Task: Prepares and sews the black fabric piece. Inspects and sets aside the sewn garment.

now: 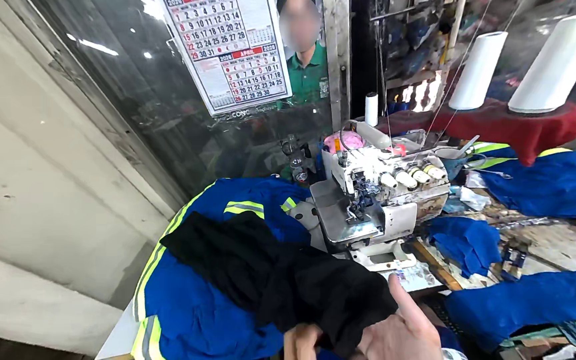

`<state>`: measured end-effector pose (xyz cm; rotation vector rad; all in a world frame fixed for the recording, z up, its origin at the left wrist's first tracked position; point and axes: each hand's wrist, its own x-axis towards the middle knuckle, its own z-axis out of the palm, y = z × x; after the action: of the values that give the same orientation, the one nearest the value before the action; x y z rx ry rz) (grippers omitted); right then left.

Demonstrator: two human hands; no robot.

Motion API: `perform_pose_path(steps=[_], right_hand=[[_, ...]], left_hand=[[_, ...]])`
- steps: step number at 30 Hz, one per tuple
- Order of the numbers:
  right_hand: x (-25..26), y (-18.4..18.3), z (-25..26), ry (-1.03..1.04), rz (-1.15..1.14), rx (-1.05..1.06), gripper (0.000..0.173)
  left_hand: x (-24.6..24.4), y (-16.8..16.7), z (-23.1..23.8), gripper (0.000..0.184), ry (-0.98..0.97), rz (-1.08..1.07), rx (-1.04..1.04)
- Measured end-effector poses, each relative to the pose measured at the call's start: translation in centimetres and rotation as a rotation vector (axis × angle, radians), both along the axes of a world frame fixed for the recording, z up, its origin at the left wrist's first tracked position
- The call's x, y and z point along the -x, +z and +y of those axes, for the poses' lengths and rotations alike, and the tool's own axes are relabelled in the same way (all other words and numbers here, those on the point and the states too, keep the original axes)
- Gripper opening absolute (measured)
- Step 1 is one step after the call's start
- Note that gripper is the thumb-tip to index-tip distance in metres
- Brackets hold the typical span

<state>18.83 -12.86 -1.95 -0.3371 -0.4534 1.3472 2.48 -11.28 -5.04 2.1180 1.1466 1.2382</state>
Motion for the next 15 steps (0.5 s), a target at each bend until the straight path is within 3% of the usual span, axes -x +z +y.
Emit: perform_pose_path(steps=[3, 7, 9, 13, 15], right_hand=[[-0.2, -0.7, -0.3, -0.017, -0.037, -0.027, 0.053], [-1.8, -3.2, 0.0, -0.098, -0.296, -0.045, 0.065], [-2.2, -3.5, 0.2, -0.058, -0.429, -0.079, 0.065], [-2.0, -1.7, 0.7, -0.107, -0.663, 0.16, 0.029], [-1.8, -0.7, 1.0, -0.192, -0.733, 0.265, 0.026]], left_hand=[[-0.4, -1.0, 1.9, 0.014, -0.06, -0.202, 0.012], [0.6, 1.1, 2.6, 0.016, -0.255, -0.787, 0.385], [1.8, 2.3, 3.6, 0.022, -0.309, -0.944, 0.513], [3.9, 3.7, 6.3, 0.03, -0.211, -0.908, 0.594], [4.6, 4.0, 6.9, 0.03, -0.212, -0.815, 0.557]])
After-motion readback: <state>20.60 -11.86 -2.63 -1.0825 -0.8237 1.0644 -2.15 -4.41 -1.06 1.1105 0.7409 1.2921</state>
